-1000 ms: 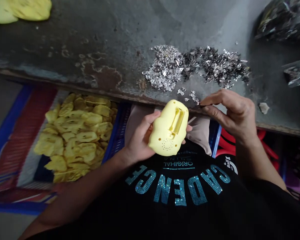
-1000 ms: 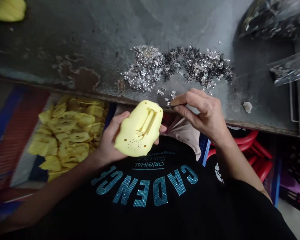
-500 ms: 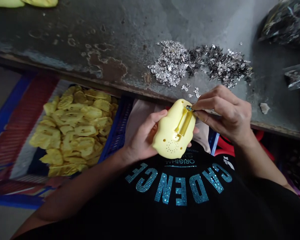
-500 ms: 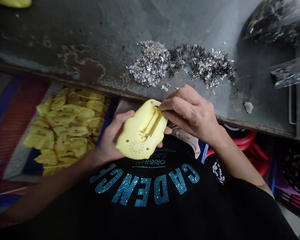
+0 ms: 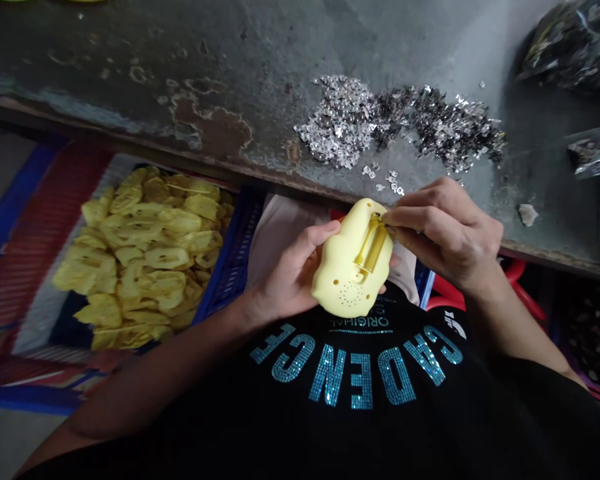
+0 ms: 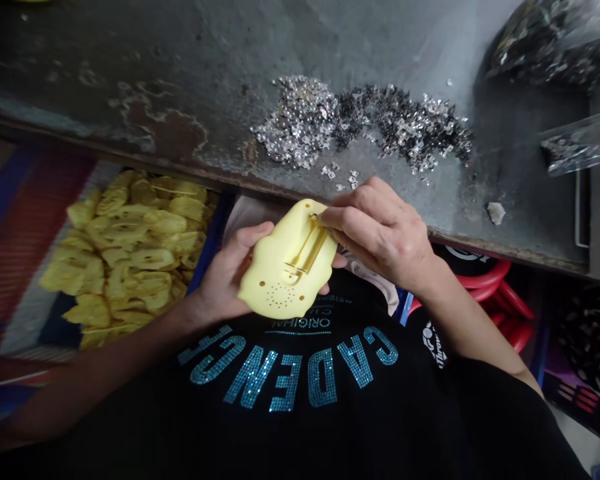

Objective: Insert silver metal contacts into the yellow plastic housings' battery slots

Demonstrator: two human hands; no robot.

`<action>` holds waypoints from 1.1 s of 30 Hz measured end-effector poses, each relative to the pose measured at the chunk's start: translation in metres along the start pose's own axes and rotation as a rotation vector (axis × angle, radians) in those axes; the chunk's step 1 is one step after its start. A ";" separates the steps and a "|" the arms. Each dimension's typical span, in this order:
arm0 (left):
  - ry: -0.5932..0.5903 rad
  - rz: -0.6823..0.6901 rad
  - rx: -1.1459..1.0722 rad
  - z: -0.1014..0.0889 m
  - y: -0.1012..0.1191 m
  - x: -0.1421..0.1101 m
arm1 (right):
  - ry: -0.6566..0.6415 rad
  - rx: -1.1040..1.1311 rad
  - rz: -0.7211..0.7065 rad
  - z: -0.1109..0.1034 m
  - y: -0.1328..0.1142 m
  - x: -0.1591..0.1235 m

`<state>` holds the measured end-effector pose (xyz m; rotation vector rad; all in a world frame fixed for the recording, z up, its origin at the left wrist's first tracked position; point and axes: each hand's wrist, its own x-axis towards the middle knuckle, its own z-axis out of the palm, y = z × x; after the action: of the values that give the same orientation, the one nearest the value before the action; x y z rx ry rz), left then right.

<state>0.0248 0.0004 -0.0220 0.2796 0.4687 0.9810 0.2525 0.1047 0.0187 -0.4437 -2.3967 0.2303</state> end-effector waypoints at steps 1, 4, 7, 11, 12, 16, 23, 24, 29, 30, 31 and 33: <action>-0.005 0.001 0.006 -0.001 0.000 0.000 | 0.001 0.001 -0.004 0.001 0.000 -0.001; -0.014 -0.007 0.016 -0.002 0.000 0.000 | -0.003 0.003 -0.027 0.001 0.000 -0.003; -0.044 -0.005 0.013 -0.003 0.000 0.001 | 0.004 0.009 -0.033 0.002 -0.002 -0.005; -0.063 -0.004 0.004 -0.003 -0.001 0.001 | 0.029 0.023 0.031 0.002 -0.005 -0.007; -0.061 -0.004 0.000 -0.003 -0.002 0.001 | 0.034 0.023 0.042 0.003 -0.005 -0.007; -0.043 0.005 -0.018 -0.003 -0.002 0.000 | 0.056 -0.001 0.013 0.007 -0.005 -0.010; -0.032 -0.005 0.001 -0.001 -0.001 -0.001 | 0.117 -0.002 0.049 0.013 -0.010 -0.015; -0.021 -0.003 0.002 0.000 -0.001 -0.001 | 0.128 0.037 0.102 0.011 -0.011 -0.013; 0.025 0.046 0.084 0.010 -0.002 -0.002 | -0.091 0.409 0.409 -0.008 -0.003 0.007; 0.045 0.068 0.112 0.011 -0.003 -0.003 | -0.175 0.482 0.453 -0.012 -0.001 0.012; 0.068 0.091 0.138 0.012 -0.003 -0.004 | -0.248 0.533 0.483 -0.015 0.000 0.016; 0.124 0.126 0.202 0.010 -0.004 -0.006 | -0.328 0.563 0.503 -0.019 0.002 0.023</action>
<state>0.0300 -0.0074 -0.0130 0.4356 0.6718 1.0790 0.2488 0.1157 0.0463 -0.7706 -2.3390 1.2462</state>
